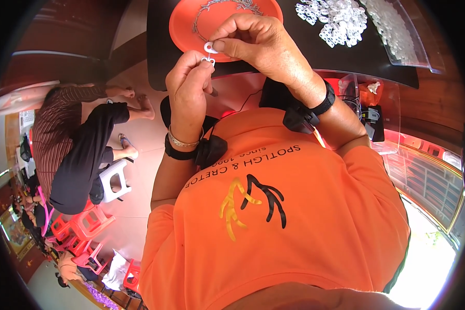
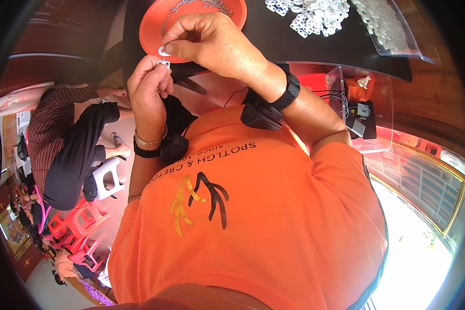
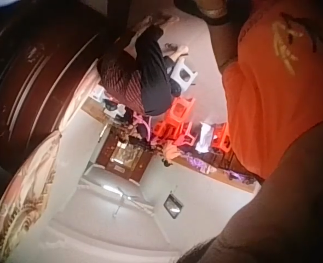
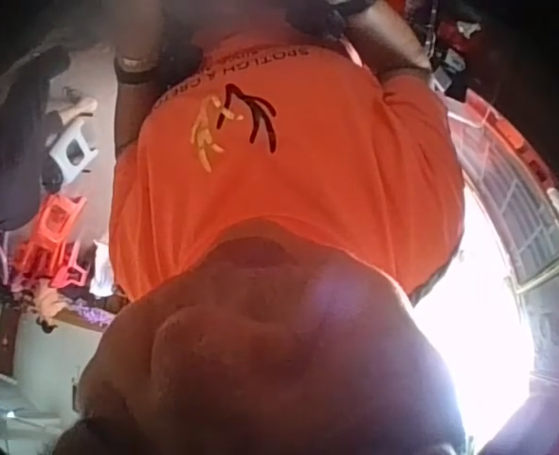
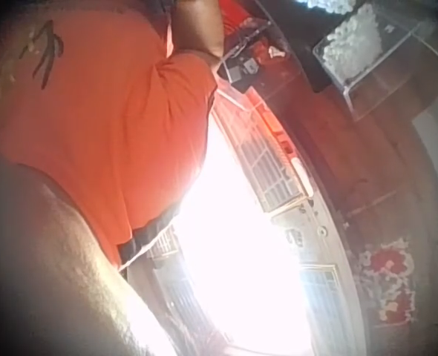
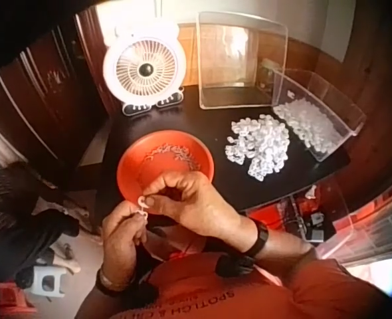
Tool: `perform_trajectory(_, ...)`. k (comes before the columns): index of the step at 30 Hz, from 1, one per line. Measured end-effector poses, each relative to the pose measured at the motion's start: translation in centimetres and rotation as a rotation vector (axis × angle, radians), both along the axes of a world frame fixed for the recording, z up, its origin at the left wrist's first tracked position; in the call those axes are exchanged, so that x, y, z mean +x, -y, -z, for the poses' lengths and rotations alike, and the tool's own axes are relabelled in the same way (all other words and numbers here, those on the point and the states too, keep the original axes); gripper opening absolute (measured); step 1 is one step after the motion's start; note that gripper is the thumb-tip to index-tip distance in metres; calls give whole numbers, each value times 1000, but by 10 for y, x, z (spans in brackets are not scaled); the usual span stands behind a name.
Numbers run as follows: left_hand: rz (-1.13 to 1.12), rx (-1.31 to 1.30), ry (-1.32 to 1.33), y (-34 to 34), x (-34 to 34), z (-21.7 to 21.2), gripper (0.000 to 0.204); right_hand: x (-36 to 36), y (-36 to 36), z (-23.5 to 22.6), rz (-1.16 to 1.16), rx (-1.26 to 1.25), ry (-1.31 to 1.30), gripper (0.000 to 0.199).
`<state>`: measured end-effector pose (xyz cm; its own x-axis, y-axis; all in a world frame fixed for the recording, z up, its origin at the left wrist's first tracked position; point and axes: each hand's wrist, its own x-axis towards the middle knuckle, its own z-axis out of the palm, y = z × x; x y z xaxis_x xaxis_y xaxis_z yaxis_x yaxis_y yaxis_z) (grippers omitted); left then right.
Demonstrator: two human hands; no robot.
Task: Picking up small white plastic components from a container and placing them onto a red plate for assembly or sorting.
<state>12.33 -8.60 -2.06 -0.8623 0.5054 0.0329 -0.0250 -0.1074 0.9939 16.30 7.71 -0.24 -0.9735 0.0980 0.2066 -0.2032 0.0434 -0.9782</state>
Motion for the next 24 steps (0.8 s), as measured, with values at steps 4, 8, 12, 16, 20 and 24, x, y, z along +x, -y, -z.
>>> perform_trajectory(4,-4,9,3,5,-2,-4,16,0,5,-1,10,-54,26,9)
perform_trajectory(8,-8,23,-7,8,3,-5,16,3,11,0,32,-29,-21,8)
perform_trajectory(12,-10,22,-11,12,4,-5,15,5,15,-2,44,-62,-27,8)
perform_trajectory(16,0,27,-4,13,3,-5,15,4,15,-4,30,-51,-11,7)
perform_trajectory(20,4,31,-3,13,3,-4,15,4,16,-5,23,0,-45,7)
perform_trajectory(24,25,69,-11,15,2,-4,15,4,17,-5,-25,-19,-1,9)
